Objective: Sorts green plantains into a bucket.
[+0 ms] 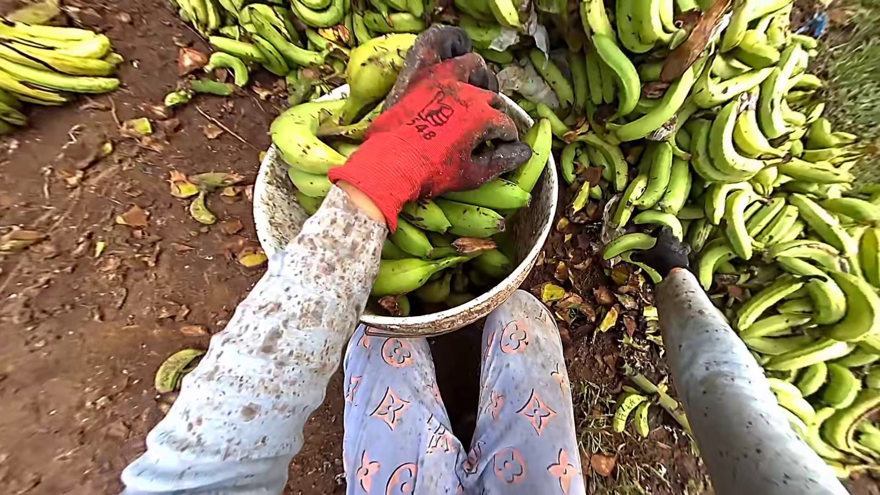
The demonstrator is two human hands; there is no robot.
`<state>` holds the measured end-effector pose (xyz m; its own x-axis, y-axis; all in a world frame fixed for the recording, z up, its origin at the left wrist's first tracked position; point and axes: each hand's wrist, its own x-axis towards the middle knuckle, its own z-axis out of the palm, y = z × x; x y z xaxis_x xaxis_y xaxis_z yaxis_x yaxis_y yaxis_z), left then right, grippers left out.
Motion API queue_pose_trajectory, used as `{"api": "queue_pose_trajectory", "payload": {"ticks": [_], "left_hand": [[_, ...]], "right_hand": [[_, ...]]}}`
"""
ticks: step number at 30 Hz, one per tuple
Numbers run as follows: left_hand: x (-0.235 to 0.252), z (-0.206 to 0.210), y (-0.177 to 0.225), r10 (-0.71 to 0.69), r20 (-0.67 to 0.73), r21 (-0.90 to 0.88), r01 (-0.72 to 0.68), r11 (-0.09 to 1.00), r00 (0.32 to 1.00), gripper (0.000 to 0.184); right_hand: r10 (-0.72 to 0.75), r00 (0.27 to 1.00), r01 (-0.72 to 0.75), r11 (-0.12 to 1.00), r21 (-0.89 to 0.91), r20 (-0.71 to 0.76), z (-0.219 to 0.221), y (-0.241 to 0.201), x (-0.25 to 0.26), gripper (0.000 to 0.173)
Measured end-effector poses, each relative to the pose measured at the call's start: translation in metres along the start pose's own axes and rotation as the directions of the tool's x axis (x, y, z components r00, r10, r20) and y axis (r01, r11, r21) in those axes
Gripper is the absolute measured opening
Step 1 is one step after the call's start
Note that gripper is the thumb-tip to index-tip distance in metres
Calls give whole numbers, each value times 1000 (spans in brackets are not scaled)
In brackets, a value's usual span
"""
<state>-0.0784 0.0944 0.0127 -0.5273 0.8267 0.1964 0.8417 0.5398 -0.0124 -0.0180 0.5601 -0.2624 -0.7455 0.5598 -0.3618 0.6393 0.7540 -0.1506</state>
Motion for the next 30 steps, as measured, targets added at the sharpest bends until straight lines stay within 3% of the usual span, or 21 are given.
{"api": "queue_pose_trajectory", "payload": {"ticks": [4, 7, 10, 14, 16, 19, 20, 22, 25, 28, 30], "left_hand": [[-3, -1, 0, 0, -12, 5, 0, 1000, 1000, 47], [-4, -2, 1, 0, 5, -15, 0, 1000, 1000, 48], [-7, 0, 4, -4, 25, -25, 5, 1000, 1000, 47], [-5, -4, 7, -41, 9, 17, 41, 999, 999, 45], [-4, -2, 8, -38, -9, 44, 38, 998, 999, 46], [-4, -1, 7, -35, -55, 51, 37, 998, 998, 45], [-5, -2, 7, -32, -74, 39, 35, 999, 997, 44], [-8, -8, 7, -36, -131, -6, 36, 999, 991, 40], [-10, -12, 6, -66, -259, -92, 44, 995, 963, 40], [-13, -14, 5, -148, -408, -233, 55, 971, 901, 39], [-13, -14, 4, -189, -503, -328, 16, 944, 843, 36]], "right_hand": [[66, 996, -58, 989, 136, -56, 21, 10, -28, 124], [118, 989, -95, 966, 241, -84, 41, 10, -56, 114], [187, 982, -187, 977, 105, 7, 55, 13, -60, 116], [15, 999, -9, 993, 120, -47, 45, -2, -79, 115], [-39, 992, 67, 969, 239, -122, 32, -16, -106, 112], [-47, 936, 218, 856, 468, -350, -15, -38, -150, 100], [-43, 891, 301, 801, 518, -452, -37, -46, -165, 103], [-123, 733, 568, 652, 502, -669, -90, -60, -198, 110], [-345, 395, 869, 441, 225, -851, -161, -80, -249, 114], [-584, 86, 949, 295, -112, -807, -193, -114, -295, 99], [-755, -128, 975, 22, -219, -644, -189, -153, -303, 69]]}}
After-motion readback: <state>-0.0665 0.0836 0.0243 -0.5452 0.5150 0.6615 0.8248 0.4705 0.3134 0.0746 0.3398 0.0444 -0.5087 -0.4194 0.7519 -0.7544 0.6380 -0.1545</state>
